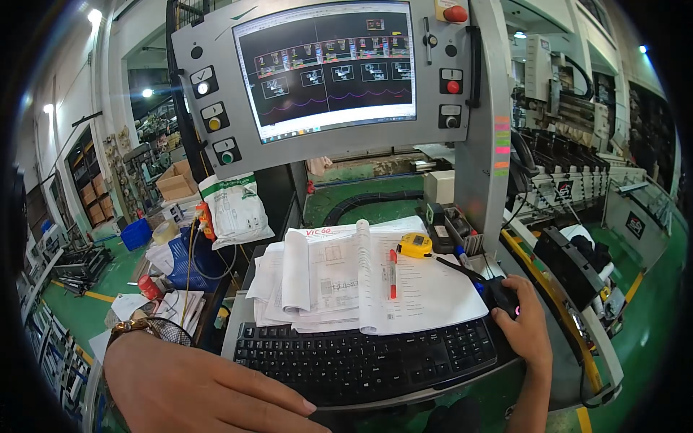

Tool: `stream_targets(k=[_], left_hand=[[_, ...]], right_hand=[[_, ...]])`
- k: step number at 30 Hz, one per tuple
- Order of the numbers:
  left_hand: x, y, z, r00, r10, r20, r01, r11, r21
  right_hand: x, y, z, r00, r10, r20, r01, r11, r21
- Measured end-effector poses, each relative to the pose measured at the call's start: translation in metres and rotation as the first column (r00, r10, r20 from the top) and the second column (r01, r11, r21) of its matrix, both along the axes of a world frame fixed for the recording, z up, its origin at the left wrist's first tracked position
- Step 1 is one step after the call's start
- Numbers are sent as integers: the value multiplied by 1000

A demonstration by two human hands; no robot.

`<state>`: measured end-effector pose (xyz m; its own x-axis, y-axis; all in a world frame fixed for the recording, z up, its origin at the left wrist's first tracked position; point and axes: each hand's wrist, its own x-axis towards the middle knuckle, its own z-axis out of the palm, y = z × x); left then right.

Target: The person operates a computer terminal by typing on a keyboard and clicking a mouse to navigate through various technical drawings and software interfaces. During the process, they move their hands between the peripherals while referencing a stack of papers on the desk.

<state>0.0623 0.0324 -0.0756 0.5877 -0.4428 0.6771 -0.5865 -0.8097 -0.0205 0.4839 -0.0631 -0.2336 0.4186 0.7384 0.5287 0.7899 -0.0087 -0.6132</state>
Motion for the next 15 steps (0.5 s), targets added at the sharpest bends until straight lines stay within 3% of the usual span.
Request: stream_targets(k=[5, 9, 12, 15], left_hand=[[2, 5, 4, 999, -25, -25, 26, 999, 48], [2, 3, -3, 1000, -28, 4, 28, 1000, -6], [-6, -5, 14, 996, 5, -85, -12, 996, -91], [-6, -7, 6, 998, 16, -61, -23, 993, -114]], right_hand=[[4, 1, -3, 1000, -3, -13, 3, 1000, -6], [3, 1, -2, 999, -18, -30, 17, 999, -33], [2, -1, 1, 1000, 15, 14, -14, 999, -48], [9, 0, -5, 996, 39, 86, -36, 999, -33]])
